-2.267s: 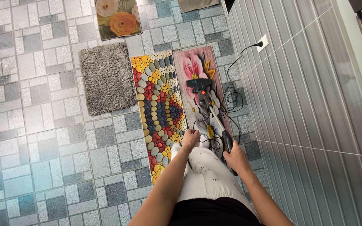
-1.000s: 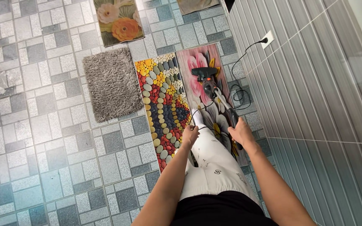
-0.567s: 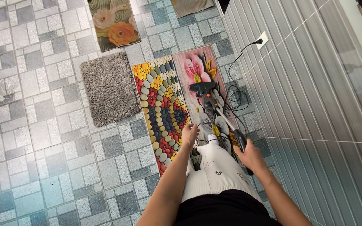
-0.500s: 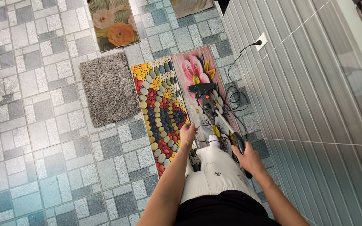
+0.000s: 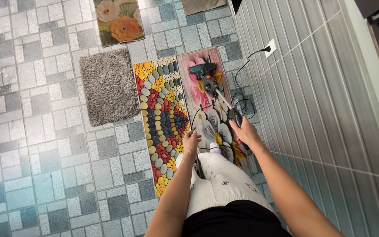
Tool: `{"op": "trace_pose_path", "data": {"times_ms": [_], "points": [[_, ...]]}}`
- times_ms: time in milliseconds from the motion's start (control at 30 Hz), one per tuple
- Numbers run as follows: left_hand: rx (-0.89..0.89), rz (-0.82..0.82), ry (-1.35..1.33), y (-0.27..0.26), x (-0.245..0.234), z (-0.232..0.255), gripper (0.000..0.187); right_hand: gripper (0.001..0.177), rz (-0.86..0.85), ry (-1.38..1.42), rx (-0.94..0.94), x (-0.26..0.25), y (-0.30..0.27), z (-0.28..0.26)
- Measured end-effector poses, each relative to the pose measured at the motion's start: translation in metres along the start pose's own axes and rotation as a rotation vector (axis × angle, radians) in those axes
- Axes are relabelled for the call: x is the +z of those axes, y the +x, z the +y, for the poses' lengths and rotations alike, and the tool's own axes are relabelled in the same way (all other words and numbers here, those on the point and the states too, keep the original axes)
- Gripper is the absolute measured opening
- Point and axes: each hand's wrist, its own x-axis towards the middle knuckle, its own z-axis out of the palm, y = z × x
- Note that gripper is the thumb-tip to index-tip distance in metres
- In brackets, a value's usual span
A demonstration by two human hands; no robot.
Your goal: The person vacuums a floral mat and a pebble-patterned mat, moving a small grey rug aside to reach the edges. After vacuuming, they wind the power cord around the vacuum cleaner by hand.
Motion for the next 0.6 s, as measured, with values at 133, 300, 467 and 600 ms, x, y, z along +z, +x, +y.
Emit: {"op": "trace_pose_path", "data": {"times_ms": [133, 300, 467, 600], "points": [[0.043, 0.017, -0.033, -0.007, 0.034, -0.015, 0.041, 0.05, -0.028, -0.002, -0.06, -0.015, 0.042, -0.005], [0.043, -0.009, -0.004, -0.031, 0.056, -0.029, 0.042, 0.05, -0.047, -0.063, -0.055, -0.037, 0.061, -0.006], [-0.015, -0.045, -0.01, -0.032, 0.058, -0.015, 0.039, 0.041, -0.063, -0.108, -0.088, -0.053, 0.079, 0.029], [-0.043, -0.035, -0.132, -0.014, 0.07, 0.0, 0.035, 0.042, -0.047, -0.177, 0.012, -0.073, 0.05, 0.012]]}}
